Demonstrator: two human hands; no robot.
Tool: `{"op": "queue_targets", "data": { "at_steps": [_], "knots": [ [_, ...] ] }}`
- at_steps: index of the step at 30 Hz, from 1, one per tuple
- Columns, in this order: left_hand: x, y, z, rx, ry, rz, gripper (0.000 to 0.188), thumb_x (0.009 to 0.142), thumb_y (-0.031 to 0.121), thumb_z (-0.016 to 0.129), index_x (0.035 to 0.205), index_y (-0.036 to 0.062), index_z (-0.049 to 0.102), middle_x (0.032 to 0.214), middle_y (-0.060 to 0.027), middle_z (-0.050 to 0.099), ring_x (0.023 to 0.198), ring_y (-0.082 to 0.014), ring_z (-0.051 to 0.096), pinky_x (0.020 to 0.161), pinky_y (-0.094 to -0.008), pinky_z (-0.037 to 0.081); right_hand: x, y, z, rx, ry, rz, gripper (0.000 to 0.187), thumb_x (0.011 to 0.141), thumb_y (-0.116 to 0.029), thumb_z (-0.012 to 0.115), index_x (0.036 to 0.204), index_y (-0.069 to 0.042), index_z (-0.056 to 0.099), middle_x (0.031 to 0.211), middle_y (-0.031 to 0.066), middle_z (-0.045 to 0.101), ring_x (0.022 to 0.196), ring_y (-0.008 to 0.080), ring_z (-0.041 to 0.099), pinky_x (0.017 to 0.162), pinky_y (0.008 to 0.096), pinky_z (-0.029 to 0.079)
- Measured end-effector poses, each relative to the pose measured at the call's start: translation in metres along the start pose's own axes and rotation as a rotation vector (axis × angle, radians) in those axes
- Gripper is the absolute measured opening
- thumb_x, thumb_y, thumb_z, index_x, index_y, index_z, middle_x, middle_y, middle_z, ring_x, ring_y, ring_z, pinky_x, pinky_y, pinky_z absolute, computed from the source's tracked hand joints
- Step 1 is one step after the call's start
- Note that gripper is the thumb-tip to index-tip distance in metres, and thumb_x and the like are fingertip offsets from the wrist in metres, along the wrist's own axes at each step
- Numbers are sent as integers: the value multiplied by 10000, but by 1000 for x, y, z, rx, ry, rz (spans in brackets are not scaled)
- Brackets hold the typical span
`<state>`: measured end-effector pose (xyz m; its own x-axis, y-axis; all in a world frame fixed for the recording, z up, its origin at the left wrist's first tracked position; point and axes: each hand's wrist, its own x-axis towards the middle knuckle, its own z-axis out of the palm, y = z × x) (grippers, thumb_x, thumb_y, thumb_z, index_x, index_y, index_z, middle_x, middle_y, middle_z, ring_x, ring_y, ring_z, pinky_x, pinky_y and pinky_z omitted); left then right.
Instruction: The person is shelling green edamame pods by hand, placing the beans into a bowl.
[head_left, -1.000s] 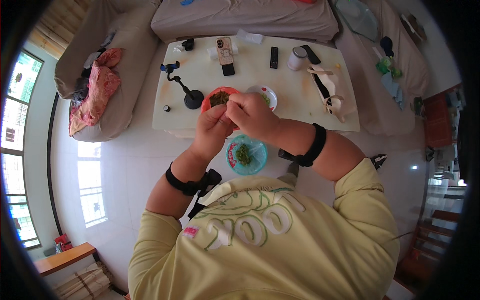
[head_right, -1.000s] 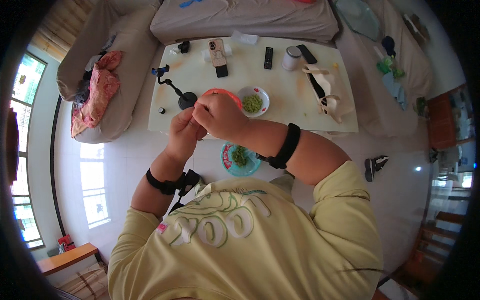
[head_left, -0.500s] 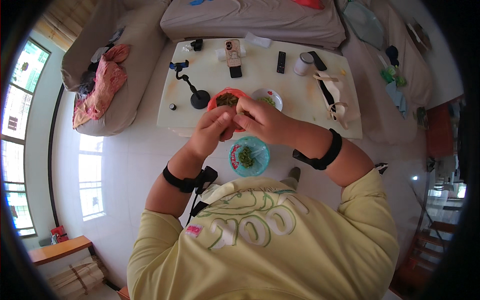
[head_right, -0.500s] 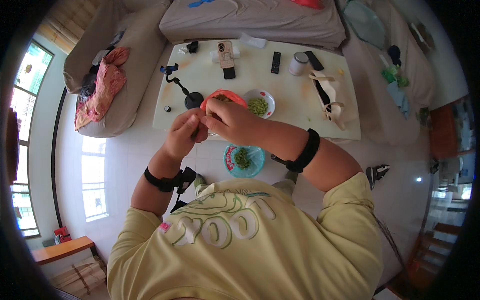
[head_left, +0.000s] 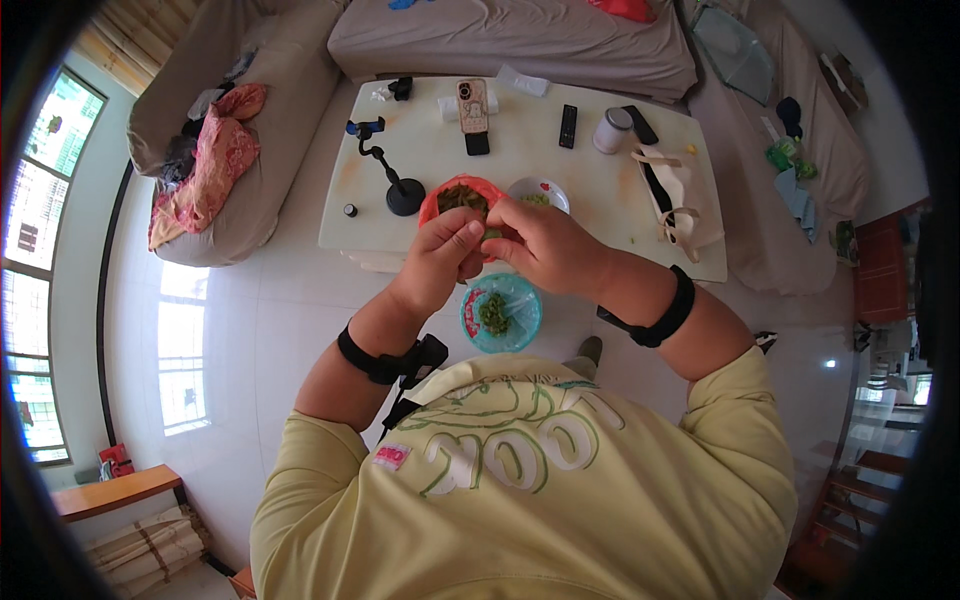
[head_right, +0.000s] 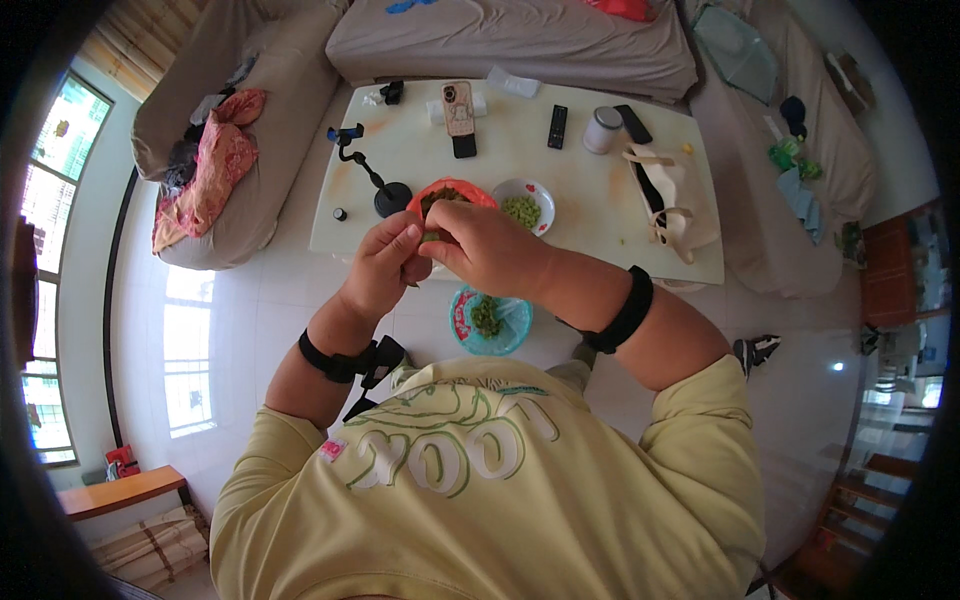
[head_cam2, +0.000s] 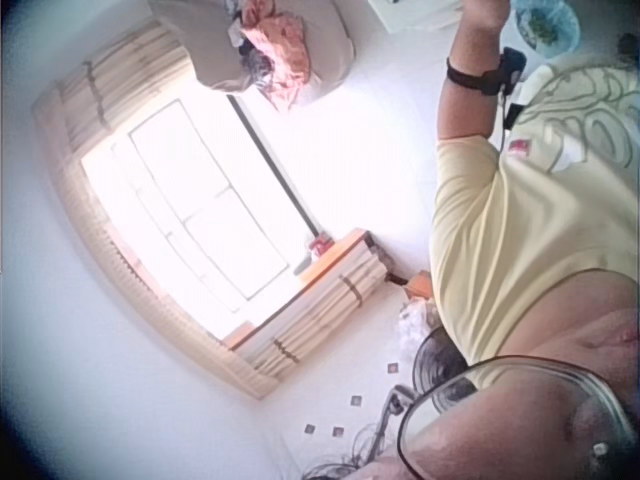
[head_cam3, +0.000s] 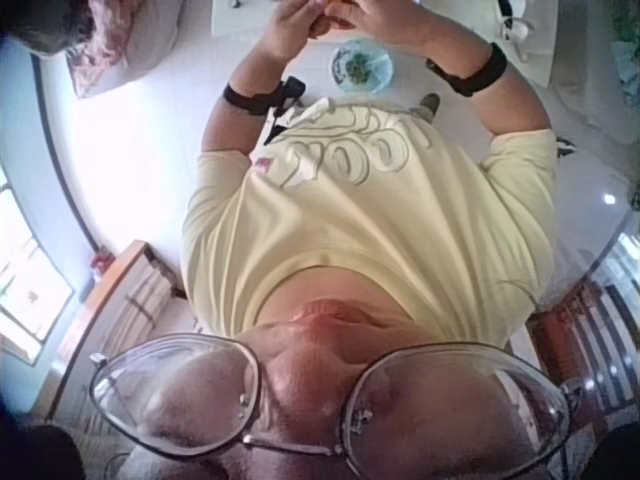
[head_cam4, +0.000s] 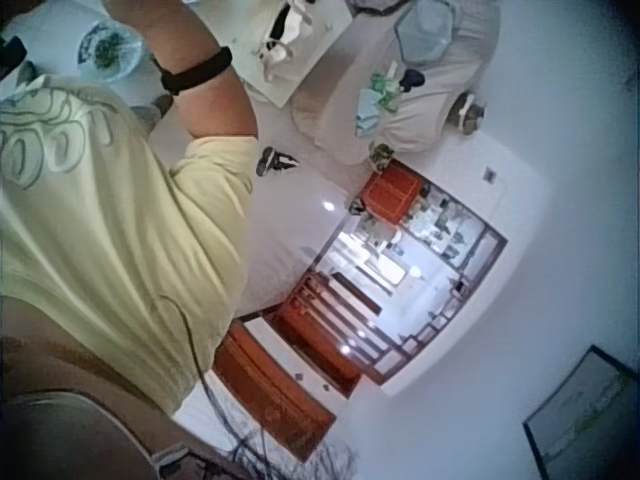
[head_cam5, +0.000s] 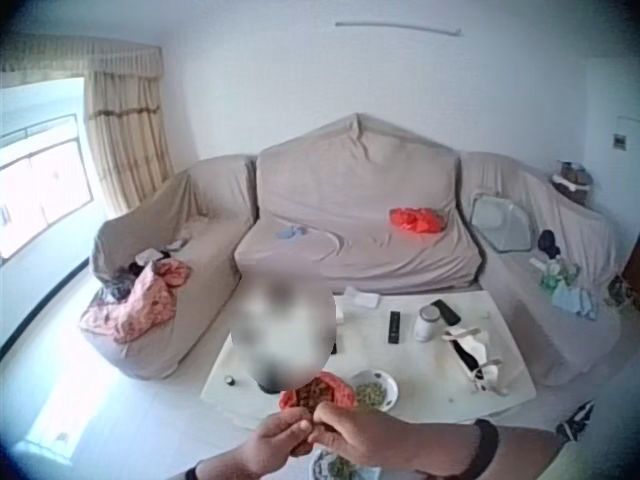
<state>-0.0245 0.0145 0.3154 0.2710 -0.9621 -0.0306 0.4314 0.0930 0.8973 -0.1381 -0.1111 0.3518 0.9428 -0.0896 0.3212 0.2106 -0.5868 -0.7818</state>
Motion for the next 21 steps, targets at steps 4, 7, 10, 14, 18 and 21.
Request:
{"op": "queue_targets", "data": {
  "at_steps": [4, 7, 10, 14, 18, 21],
  "knots": [
    [0, 7, 5, 136, 42, 46, 171, 879, 178, 385, 773, 66, 457, 577, 30, 390, 478, -46, 318, 423, -186, 250, 0, 5, 6, -130, 141, -105, 146, 734, -78, 580, 809, -24, 467, 734, 116, 536, 639, 253, 542, 552, 317, 420],
    [0, 7, 1, 196, -13, -16, 176, 881, 180, 373, 831, 56, 487, 597, 29, 392, 478, -49, 311, 425, -189, 241, 0, 3, 5, -245, 61, -94, 195, 692, -155, 590, 761, -25, 462, 721, 140, 527, 668, 313, 531, 557, 380, 422],
    [-3, 11, 2, 167, -53, -128, 200, 880, 200, 377, 872, 42, 499, 604, 27, 402, 487, -52, 321, 431, -186, 256, -1, 5, 7, -298, 79, -130, 196, 674, -162, 594, 754, -38, 466, 680, 126, 521, 625, 306, 527, 536, 386, 424],
    [-6, 10, 0, 118, -120, -179, 202, 884, 201, 388, 850, 29, 487, 621, 28, 424, 532, -36, 350, 459, -176, 289, 0, 4, 7, -354, 87, -242, 223, 631, -150, 632, 720, -47, 455, 649, 106, 511, 596, 293, 527, 511, 366, 422],
    [-5, 15, 7, 285, -216, -98, 217, 866, 182, 432, 949, -5, 503, 743, -17, 518, 678, -63, 444, 595, -212, 379, 0, 3, 8, -417, 27, -269, 266, 582, -137, 666, 696, -55, 440, 651, 96, 508, 594, 290, 528, 503, 358, 421],
    [-5, 14, 7, 476, -191, -39, 207, 849, 160, 462, 935, -19, 519, 809, -40, 552, 748, -86, 475, 668, -244, 404, 0, 4, 6, -443, 0, -272, 266, 578, -138, 663, 695, -52, 440, 643, 93, 509, 594, 287, 532, 505, 359, 424]
  ]
}}
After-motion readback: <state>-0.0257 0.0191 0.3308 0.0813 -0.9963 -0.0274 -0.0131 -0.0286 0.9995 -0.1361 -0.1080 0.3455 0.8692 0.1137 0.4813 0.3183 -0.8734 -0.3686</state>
